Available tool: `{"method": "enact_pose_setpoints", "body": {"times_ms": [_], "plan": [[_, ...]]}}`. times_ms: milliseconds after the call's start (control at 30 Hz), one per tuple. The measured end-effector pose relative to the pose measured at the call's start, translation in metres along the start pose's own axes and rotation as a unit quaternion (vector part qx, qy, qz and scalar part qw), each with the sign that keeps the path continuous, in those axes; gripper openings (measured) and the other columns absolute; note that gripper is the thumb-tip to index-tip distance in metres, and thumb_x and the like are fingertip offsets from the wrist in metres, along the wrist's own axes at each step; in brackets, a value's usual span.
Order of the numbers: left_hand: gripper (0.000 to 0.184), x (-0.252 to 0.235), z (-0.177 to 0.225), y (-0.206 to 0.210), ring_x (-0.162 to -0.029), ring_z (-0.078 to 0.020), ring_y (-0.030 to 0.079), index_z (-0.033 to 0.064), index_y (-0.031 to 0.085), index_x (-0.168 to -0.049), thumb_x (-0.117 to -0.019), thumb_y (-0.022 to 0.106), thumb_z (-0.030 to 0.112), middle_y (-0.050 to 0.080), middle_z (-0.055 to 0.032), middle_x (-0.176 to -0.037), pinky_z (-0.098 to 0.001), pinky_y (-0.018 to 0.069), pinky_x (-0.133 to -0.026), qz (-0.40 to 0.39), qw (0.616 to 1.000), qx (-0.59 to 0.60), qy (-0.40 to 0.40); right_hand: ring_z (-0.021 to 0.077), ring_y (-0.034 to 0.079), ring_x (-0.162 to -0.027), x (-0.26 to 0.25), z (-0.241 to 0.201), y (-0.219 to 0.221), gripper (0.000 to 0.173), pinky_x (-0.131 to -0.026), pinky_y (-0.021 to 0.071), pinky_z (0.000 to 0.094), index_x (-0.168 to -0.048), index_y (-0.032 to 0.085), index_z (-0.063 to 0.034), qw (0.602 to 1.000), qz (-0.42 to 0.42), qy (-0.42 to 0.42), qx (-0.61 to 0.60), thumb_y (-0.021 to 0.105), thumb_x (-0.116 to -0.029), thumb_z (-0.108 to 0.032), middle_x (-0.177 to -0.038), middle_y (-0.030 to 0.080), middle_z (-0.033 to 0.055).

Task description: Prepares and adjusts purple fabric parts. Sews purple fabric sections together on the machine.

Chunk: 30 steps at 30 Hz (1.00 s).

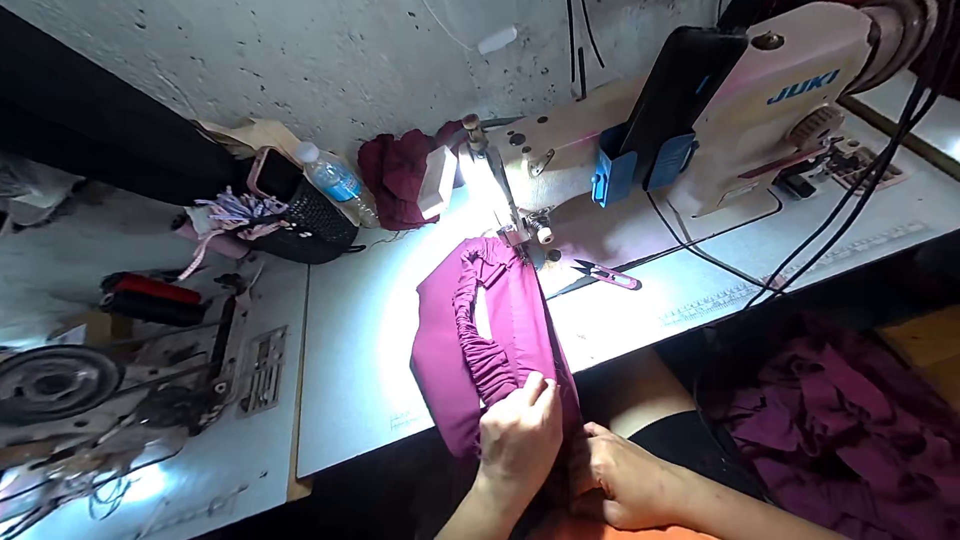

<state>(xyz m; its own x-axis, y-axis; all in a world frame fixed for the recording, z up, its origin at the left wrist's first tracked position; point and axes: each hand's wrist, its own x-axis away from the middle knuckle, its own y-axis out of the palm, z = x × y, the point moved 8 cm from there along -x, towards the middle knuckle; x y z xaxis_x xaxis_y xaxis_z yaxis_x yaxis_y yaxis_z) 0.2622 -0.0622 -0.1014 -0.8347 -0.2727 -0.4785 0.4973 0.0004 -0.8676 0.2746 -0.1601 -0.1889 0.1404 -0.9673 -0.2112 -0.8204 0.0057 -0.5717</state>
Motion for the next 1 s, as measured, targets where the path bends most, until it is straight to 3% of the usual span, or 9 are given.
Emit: {"method": "enact_pose_setpoints", "body": {"times_ms": [133,433,600,700,767,900,967,1000], "plan": [[0.019,0.005,0.005,0.027,-0.059,-0.0154,0.065,0.0113,0.078,-0.084,-0.0921,0.062,0.017,0.071,-0.0020,-0.081,-0.0309,0.0500,-0.047,-0.021,1.000,-0.003,-0.015,0.0244,0.069,-0.089,-0.001,0.002,0.001,0.025,-0.098,0.0464,0.0515,-0.078,0.072,-0.0079,1.000,-0.014,0.009,-0.005,0.065,-0.0961,-0.023,-0.081,0.072,0.0071],[0.019,0.011,0.001,0.043,-0.056,-0.0141,0.063,0.0101,0.072,-0.077,-0.0912,0.064,0.021,0.065,-0.0012,-0.073,-0.0312,0.0471,-0.044,-0.045,0.997,0.018,-0.061,0.0235,0.069,-0.082,-0.002,-0.001,0.002,0.025,-0.090,0.0485,0.0527,-0.075,0.071,-0.0097,1.000,-0.001,-0.001,-0.004,0.064,-0.0947,-0.023,-0.076,0.071,0.0057],[0.020,0.012,0.004,0.047,-0.055,-0.0156,0.063,0.0088,0.071,-0.078,-0.0925,0.065,0.021,0.064,-0.0023,-0.073,-0.0321,0.0477,-0.043,-0.066,0.995,0.024,-0.065,0.0233,0.069,-0.082,-0.003,0.000,0.004,0.023,-0.093,0.0482,0.0514,-0.076,0.071,-0.0097,1.000,-0.006,-0.004,0.004,0.064,-0.0943,-0.022,-0.075,0.070,0.0053],[0.026,0.013,0.007,0.051,-0.054,-0.0167,0.063,0.0061,0.071,-0.077,-0.0907,0.070,0.028,0.064,-0.0043,-0.073,-0.0324,0.0478,-0.043,-0.063,0.996,0.008,-0.066,0.0229,0.068,-0.082,-0.004,-0.001,0.006,0.022,-0.097,0.0477,0.0502,-0.077,0.070,-0.0098,1.000,-0.021,-0.004,0.013,0.064,-0.0949,-0.022,-0.075,0.069,0.0048],[0.034,0.013,0.009,0.051,-0.053,-0.0174,0.063,0.0048,0.072,-0.077,-0.0833,0.077,0.037,0.064,-0.0052,-0.072,-0.0331,0.0480,-0.042,-0.056,0.996,-0.002,-0.071,0.0232,0.068,-0.078,-0.005,-0.006,0.005,0.021,-0.092,0.0509,0.0507,-0.075,0.069,-0.0099,0.999,-0.023,-0.011,0.019,0.066,-0.0934,-0.021,-0.071,0.068,0.0048],[0.013,0.017,0.005,0.049,-0.054,-0.0156,0.064,0.0079,0.073,-0.076,-0.0848,0.070,0.017,0.066,-0.0030,-0.072,-0.0318,0.0479,-0.042,-0.024,0.995,0.013,-0.091,0.0210,0.068,-0.074,-0.006,-0.017,0.003,0.024,-0.087,0.0527,0.0470,-0.076,0.069,-0.0104,0.999,-0.016,-0.046,0.007,0.064,-0.0957,-0.023,-0.069,0.067,0.0033],[0.012,0.017,0.002,0.046,-0.055,-0.0150,0.064,0.0088,0.073,-0.077,-0.0864,0.067,0.014,0.065,-0.0026,-0.071,-0.0314,0.0476,-0.042,-0.017,0.996,0.033,-0.085,0.0230,0.068,-0.074,-0.006,-0.021,-0.007,0.029,-0.079,0.0515,0.0480,-0.081,0.071,-0.0071,0.995,-0.018,-0.063,-0.070,0.062,-0.0974,-0.029,-0.071,0.068,0.0063],[0.013,0.017,0.001,0.045,-0.054,-0.0153,0.063,0.0087,0.073,-0.077,-0.0869,0.066,0.014,0.065,-0.0030,-0.071,-0.0316,0.0475,-0.042,-0.017,0.996,0.039,-0.076,0.0227,0.069,-0.078,-0.007,-0.021,-0.019,0.030,-0.080,0.0519,0.0471,-0.085,0.072,-0.0052,0.991,-0.014,-0.064,-0.116,0.064,-0.0971,-0.031,-0.076,0.070,0.0077]]}}
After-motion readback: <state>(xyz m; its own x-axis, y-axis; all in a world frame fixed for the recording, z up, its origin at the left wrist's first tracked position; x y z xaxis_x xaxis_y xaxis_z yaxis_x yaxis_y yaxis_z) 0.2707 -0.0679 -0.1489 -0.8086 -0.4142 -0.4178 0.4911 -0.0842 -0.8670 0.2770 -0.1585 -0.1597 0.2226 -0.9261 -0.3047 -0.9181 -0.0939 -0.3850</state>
